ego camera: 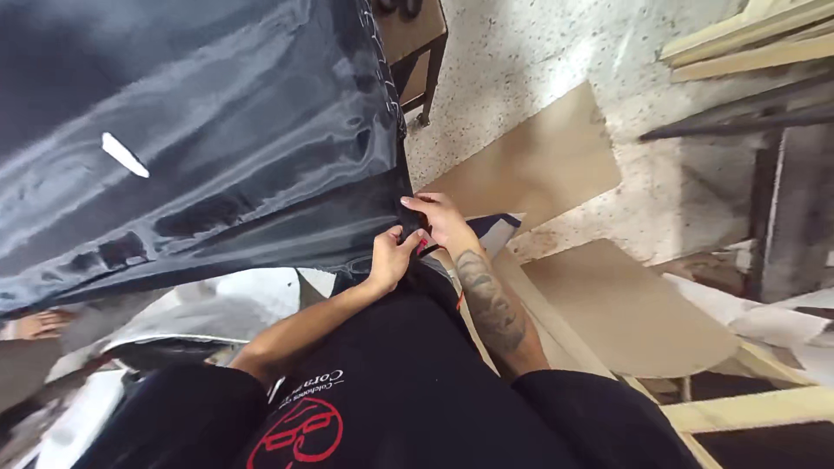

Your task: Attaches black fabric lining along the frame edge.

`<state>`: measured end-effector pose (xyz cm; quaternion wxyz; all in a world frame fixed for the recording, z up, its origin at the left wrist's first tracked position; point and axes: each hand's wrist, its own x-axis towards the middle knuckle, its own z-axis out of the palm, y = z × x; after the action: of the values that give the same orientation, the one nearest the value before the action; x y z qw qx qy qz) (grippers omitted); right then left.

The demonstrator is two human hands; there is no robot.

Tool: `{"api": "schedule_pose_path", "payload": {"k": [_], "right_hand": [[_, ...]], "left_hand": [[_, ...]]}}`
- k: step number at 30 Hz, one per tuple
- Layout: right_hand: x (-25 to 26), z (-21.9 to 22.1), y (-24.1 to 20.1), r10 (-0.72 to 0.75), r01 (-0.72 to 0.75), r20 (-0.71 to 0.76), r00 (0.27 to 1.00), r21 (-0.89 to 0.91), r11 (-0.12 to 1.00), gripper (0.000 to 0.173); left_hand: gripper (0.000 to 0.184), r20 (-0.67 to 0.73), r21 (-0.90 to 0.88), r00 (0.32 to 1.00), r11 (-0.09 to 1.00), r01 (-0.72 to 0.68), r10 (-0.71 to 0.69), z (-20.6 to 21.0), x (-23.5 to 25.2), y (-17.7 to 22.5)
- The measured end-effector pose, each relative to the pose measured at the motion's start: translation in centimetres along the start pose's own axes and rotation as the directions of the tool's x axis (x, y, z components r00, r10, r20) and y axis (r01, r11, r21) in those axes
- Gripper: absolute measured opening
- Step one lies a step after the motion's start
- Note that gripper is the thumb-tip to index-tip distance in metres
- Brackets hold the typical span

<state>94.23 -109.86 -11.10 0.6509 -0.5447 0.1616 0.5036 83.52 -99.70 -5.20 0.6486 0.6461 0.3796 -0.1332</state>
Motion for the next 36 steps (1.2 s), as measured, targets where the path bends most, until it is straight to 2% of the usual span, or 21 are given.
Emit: {"api": "schedule_pose_path", "payload": {"k": [4, 8, 11, 14, 16, 18, 19, 20, 21, 23, 25, 26, 27, 28, 29, 30, 31, 32, 33, 34, 36], "right_hand": [[-1.7, 0.1, -0.4, -0.029, 0.029, 0.006, 1.000, 0.021, 0.999, 0.025], [-1.4, 0.6, -0.7, 0.032, -0.033, -0.032, 0.999, -0.026, 0.999, 0.037], [-1.9, 0.7, -1.1, 0.081, -0.080, 0.004, 0.997, -0.064, 0.995, 0.043], [-3.3, 0.7, -1.5, 0.117, -0.111, 0.060, 0.991, -0.093, 0.989, 0.034], [-3.7, 1.0, -1.7, 0.079, -0.076, 0.025, 0.997, -0.100, 0.992, 0.028], [-3.9, 1.8, -2.4, 0.031, -0.032, -0.004, 1.000, -0.117, 0.993, 0.027], [-4.1, 2.4, -3.1, 0.007, -0.008, -0.013, 1.000, -0.135, 0.991, 0.028], [-4.6, 2.9, -3.8, -0.017, 0.013, -0.026, 1.000, -0.157, 0.987, 0.029], [-4.9, 3.3, -4.6, -0.047, 0.040, -0.035, 0.998, -0.188, 0.981, 0.030], [-5.3, 3.6, -5.6, -0.090, 0.078, -0.039, 0.995, -0.245, 0.966, 0.032], [-5.0, 3.3, -5.3, -0.084, 0.072, -0.032, 0.996, -0.269, 0.960, 0.033], [-4.8, 3.1, -4.8, -0.056, 0.045, -0.035, 0.998, -0.256, 0.966, 0.032], [-4.6, 2.9, -4.3, -0.021, 0.011, -0.039, 0.999, -0.241, 0.970, 0.031], [-4.4, 2.8, -3.7, 0.012, -0.021, -0.040, 0.999, -0.228, 0.973, 0.032], [-4.2, 2.6, -3.2, 0.026, -0.034, -0.037, 0.999, -0.217, 0.976, 0.032], [-4.3, 2.5, -2.8, 0.031, -0.037, -0.033, 0.999, -0.201, 0.979, 0.032], [-4.4, 2.5, -2.6, 0.030, -0.033, -0.019, 0.999, -0.191, 0.981, 0.031], [-4.6, 2.5, -2.8, 0.026, -0.026, 0.002, 1.000, -0.186, 0.982, 0.030], [-4.9, 2.5, -3.5, 0.016, -0.011, 0.027, 1.000, -0.177, 0.984, 0.028], [-5.2, 2.5, -4.2, -0.001, 0.010, 0.051, 0.999, -0.171, 0.985, 0.025], [-5.5, 2.9, -6.0, -0.037, 0.050, 0.082, 0.996, -0.170, 0.984, 0.021]], "left_hand": [[0.020, 0.065, -0.080, 0.998, 0.997, 0.024, -0.019, -0.9, -1.1, 0.9], [0.022, 0.138, -0.232, 0.972, 0.948, 0.219, -0.191, -1.2, -2.2, 1.2], [0.025, 0.173, -0.323, 0.949, 0.895, 0.306, -0.262, -1.1, -2.7, 1.2], [0.028, 0.202, -0.382, 0.942, 0.864, 0.329, -0.269, -1.0, -3.0, 1.4], [0.027, 0.207, -0.377, 0.945, 0.871, 0.316, -0.253, -1.1, -3.1, 1.6], [0.023, 0.135, -0.203, 0.976, 0.960, 0.195, -0.169, -1.4, -3.9, 2.2], [0.025, 0.085, -0.031, 0.995, 0.998, 0.056, -0.053, -1.6, -4.6, 2.5], [0.029, 0.071, 0.134, 0.993, 0.986, -0.101, 0.092, -2.1, -5.8, 2.7], [0.031, 0.066, 0.242, 0.968, 0.937, -0.251, 0.242, -2.7, -6.9, 3.0], [0.033, 0.026, 0.333, 0.873, 0.819, -0.467, 0.487, -4.0, -8.4, 3.4], [0.032, -0.049, 0.376, 0.798, 0.751, -0.542, 0.601, -5.2, -8.1, 4.0], [0.034, -0.087, 0.388, 0.804, 0.763, -0.516, 0.588, -5.8, -7.1, 4.5], [0.036, -0.125, 0.343, 0.853, 0.829, -0.443, 0.507, -6.4, -5.6, 5.2], [0.042, -0.135, 0.204, 0.933, 0.930, -0.305, 0.335, -6.7, -3.8, 6.3], [0.053, -0.081, -0.039, 0.989, 0.991, -0.130, 0.127, -7.1, -1.7, 7.5], [0.064, 0.026, -0.270, 0.999, 0.962, 0.034, -0.028, -7.4, 0.1, 8.6], [0.067, 0.105, -0.434, 0.989, 0.889, 0.143, -0.107, -7.5, 1.4, 9.6], [0.060, 0.097, -0.549, 0.989, 0.823, 0.145, -0.110, -7.4, 2.4, 10.5], [0.046, -0.006, -0.611, 0.999, 0.790, 0.037, -0.052, -7.2, 2.8, 11.6], [0.034, -0.155, -0.596, 0.986, 0.790, -0.143, 0.062, -7.0, 2.8, 12.7], [0.026, -0.391, -0.384, 0.869, 0.803, -0.455, 0.305, -7.4, 4.1, 14.9]]}}
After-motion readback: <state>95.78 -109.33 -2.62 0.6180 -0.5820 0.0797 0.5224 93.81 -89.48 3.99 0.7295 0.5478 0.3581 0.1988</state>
